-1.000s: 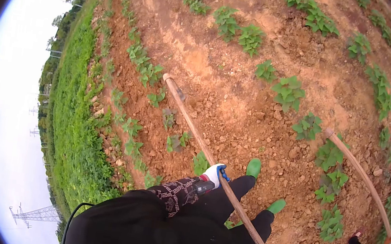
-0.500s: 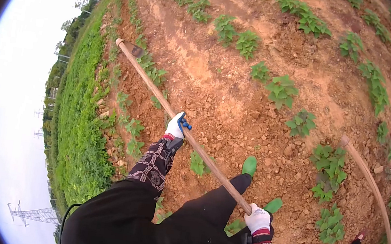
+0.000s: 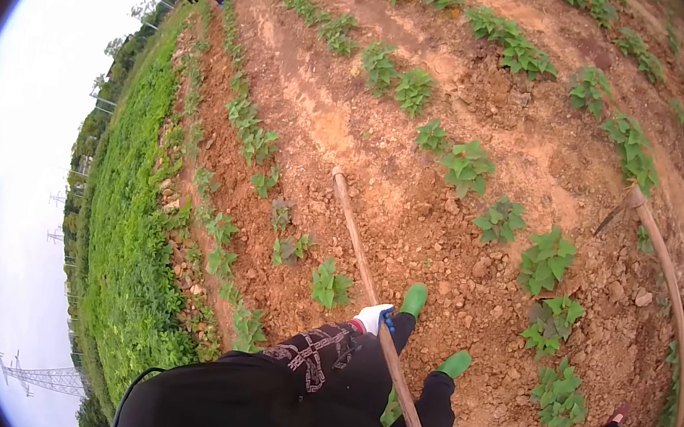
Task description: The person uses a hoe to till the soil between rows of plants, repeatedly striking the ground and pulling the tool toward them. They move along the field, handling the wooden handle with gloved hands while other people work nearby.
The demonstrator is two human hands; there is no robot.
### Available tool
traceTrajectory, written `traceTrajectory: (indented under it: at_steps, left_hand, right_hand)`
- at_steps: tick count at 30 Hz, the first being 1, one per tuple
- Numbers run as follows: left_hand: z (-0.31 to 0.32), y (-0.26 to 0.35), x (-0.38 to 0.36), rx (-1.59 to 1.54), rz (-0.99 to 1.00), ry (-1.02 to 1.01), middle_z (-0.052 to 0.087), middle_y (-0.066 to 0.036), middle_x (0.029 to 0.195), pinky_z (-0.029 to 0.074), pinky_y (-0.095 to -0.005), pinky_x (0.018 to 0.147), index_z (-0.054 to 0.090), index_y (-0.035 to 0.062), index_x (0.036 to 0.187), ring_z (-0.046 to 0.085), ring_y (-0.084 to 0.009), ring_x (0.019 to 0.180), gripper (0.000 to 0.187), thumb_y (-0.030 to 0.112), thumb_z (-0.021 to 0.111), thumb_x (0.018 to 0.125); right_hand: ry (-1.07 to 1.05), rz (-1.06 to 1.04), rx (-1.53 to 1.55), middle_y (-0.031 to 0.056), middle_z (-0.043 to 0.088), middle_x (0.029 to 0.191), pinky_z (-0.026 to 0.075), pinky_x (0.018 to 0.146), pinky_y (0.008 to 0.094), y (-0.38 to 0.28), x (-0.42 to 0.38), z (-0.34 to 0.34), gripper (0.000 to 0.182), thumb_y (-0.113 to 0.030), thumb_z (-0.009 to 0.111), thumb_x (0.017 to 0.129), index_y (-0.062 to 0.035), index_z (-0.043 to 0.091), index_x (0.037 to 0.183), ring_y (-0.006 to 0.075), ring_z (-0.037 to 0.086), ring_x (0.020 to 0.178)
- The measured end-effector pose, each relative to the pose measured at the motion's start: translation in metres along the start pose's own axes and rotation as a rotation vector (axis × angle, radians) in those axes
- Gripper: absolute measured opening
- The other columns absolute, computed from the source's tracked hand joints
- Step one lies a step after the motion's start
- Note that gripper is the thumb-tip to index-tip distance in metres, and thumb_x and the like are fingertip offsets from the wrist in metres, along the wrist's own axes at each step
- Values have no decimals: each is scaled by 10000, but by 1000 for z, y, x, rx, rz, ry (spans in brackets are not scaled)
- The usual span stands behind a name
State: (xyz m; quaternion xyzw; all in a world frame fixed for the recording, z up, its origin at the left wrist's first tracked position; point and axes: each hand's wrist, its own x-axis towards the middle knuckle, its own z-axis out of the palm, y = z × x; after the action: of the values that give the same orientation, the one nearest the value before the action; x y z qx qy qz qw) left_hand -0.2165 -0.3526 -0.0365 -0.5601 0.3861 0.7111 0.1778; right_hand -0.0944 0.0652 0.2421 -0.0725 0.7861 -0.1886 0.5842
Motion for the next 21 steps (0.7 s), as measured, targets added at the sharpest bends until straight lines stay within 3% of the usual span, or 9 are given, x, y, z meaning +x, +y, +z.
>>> traceTrajectory:
  at_steps: [2, 3, 4, 7, 8, 11, 15, 17, 21]
  left_hand:
    - [5, 1, 5, -6, -79, -112, 544, -98, 603, 511, -439, 546, 579, 67, 726, 550, -264, 535, 244, 257, 673, 849]
    - [9, 0, 14, 56, 79, -84, 547, -120, 607, 518, -454, 561, 574, 64, 734, 558, -281, 555, 255, 268, 670, 853]
    - [10, 6, 27, -51, -72, -10, 553, -110, 616, 521, -434, 581, 558, 66, 739, 561, -271, 572, 265, 277, 648, 871]
    - [14, 39, 47, -160, -109, -73, 503, -66, 588, 506, -407, 591, 508, 102, 703, 556, -250, 591, 300, 311, 600, 897]
    - [9, 36, 58, -108, -124, -97, 497, -64, 575, 497, -410, 580, 497, 113, 677, 549, -255, 576, 308, 306, 598, 896]
    - [6, 25, 38, -131, -147, -56, 489, -61, 558, 494, -430, 582, 491, 118, 661, 544, -266, 560, 307, 291, 604, 889]
    - [14, 18, -21, -198, -266, 85, 449, -46, 551, 474, -440, 598, 460, 124, 663, 467, -236, 492, 266, 226, 552, 892]
    - [2, 38, -35, -246, -196, 29, 430, -29, 554, 455, -445, 585, 465, 124, 706, 462, -230, 490, 231, 233, 551, 891]
    - [-26, 136, -32, -319, 23, 73, 377, 28, 531, 435, -397, 555, 451, 186, 693, 428, -174, 452, 254, 272, 583, 893]
  right_hand:
    - [76, 45, -47, 206, 660, 815, 509, 679, 494, -14, -7, -29, 357, -375, 492, 876, -109, 537, 1109, 385, 650, 760]
    - [85, 171, -64, 178, 659, 784, 508, 687, 448, -11, 4, -30, 336, -370, 596, 772, -109, 571, 981, 355, 655, 771]
    - [78, 310, -75, 149, 658, 752, 507, 696, 401, -9, 10, -25, 331, -366, 700, 668, -109, 605, 853, 324, 661, 782]
    - [299, 289, -182, 115, 637, 707, 485, 647, 426, -25, 4, -42, 257, -282, 705, 715, -114, 567, 853, 298, 652, 711]
    - [318, 248, -142, 124, 643, 749, 482, 656, 417, -20, 6, -50, 282, -202, 708, 654, -113, 585, 892, 326, 636, 724]
    - [430, 89, 63, 124, 637, 730, 485, 646, 416, 3, 5, -38, 236, -199, 694, 667, -119, 612, 874, 321, 634, 715]
    - [444, 124, 16, 123, 644, 720, 494, 620, 418, 44, -1, 5, 205, -179, 679, 666, -116, 641, 857, 341, 632, 691]
    - [404, 254, 74, 132, 646, 748, 499, 636, 408, 54, 21, 29, 195, -206, 691, 647, -119, 649, 817, 326, 639, 720]
    - [461, 68, 12, 116, 663, 792, 501, 712, 428, 14, 117, 37, 253, -227, 689, 677, -129, 645, 906, 320, 645, 772]
